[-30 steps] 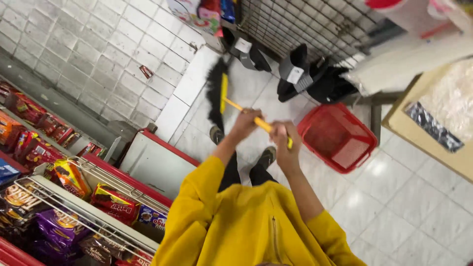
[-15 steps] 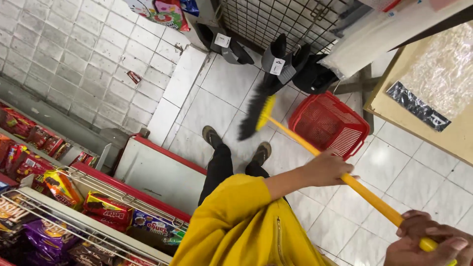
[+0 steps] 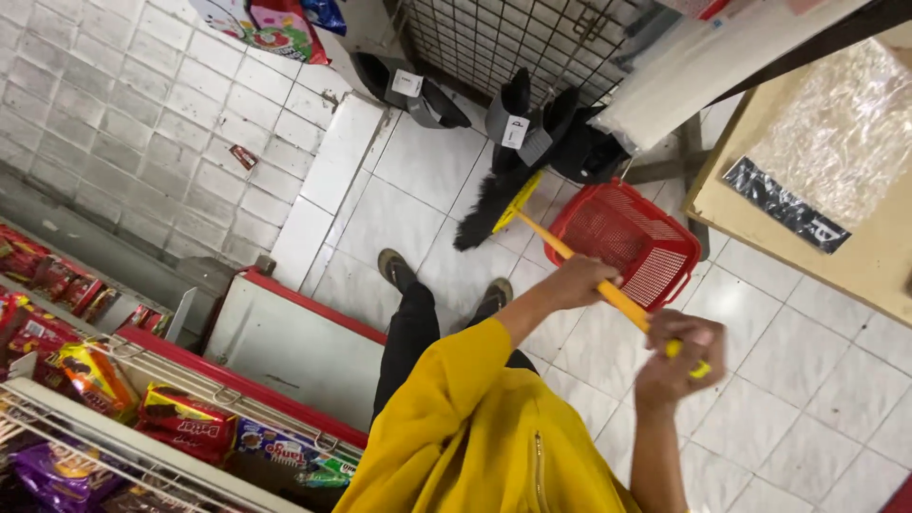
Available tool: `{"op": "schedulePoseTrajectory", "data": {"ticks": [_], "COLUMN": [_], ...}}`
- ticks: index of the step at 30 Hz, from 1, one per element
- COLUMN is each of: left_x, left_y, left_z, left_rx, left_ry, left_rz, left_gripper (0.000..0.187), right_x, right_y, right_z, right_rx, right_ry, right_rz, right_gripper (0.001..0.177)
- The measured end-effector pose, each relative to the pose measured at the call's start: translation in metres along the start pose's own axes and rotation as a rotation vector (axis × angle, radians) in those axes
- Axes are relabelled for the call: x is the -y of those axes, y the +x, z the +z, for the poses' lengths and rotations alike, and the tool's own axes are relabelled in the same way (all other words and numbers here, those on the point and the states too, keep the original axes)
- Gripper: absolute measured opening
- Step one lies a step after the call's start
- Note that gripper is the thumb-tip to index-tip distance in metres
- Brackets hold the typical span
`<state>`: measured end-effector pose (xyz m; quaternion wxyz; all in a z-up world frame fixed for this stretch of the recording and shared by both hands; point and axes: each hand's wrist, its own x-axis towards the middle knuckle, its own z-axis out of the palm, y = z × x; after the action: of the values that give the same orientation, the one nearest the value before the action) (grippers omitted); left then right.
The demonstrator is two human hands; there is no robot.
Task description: The person sweeps the tiled floor of a small shop using a yellow broom. They move around various obstacles, including stacked cardboard boxes, a red shopping basket, and refrigerated display cases, sweeping debris from the aisles and corners.
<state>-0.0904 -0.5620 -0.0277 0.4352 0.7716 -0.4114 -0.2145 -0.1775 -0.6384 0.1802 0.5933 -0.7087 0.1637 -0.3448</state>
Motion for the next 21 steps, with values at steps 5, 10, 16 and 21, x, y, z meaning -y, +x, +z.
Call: {"op": "schedulePoseTrajectory", "data": {"ticks": [5, 10, 16, 21], "left_x": [0.012, 0.05, 0.082, -0.024], "left_y": [-0.027, -0.055, -0.065, -0.051], "left_z": [-0.049, -0.078, -0.087, -0.079], "left_rx": [-0.123, -0.23, -0.162, -0.096], "left_ry": [0.003, -0.002, 0.2, 0.068], "left_rz": [-0.027, -0.052, -0.16, -0.043], "left_gripper": [0.016, 0.021, 0.02, 0.018], "right_x": [-0.016, -0.012, -0.017, 0.046], "right_y": [-0.009, -0.021, -0.022, -0.029], "right_z": [0.042, 0.083, 0.084, -0.01], "right_rx": [0.057, 0.191, 0.244, 0.014], "right_ry": [0.101, 0.144, 0.097, -0.011], "right_rz": [-0.084, -0.055, 0.105, 0.337], "right_gripper": [0.044, 0.039, 0.036, 0.021]}}
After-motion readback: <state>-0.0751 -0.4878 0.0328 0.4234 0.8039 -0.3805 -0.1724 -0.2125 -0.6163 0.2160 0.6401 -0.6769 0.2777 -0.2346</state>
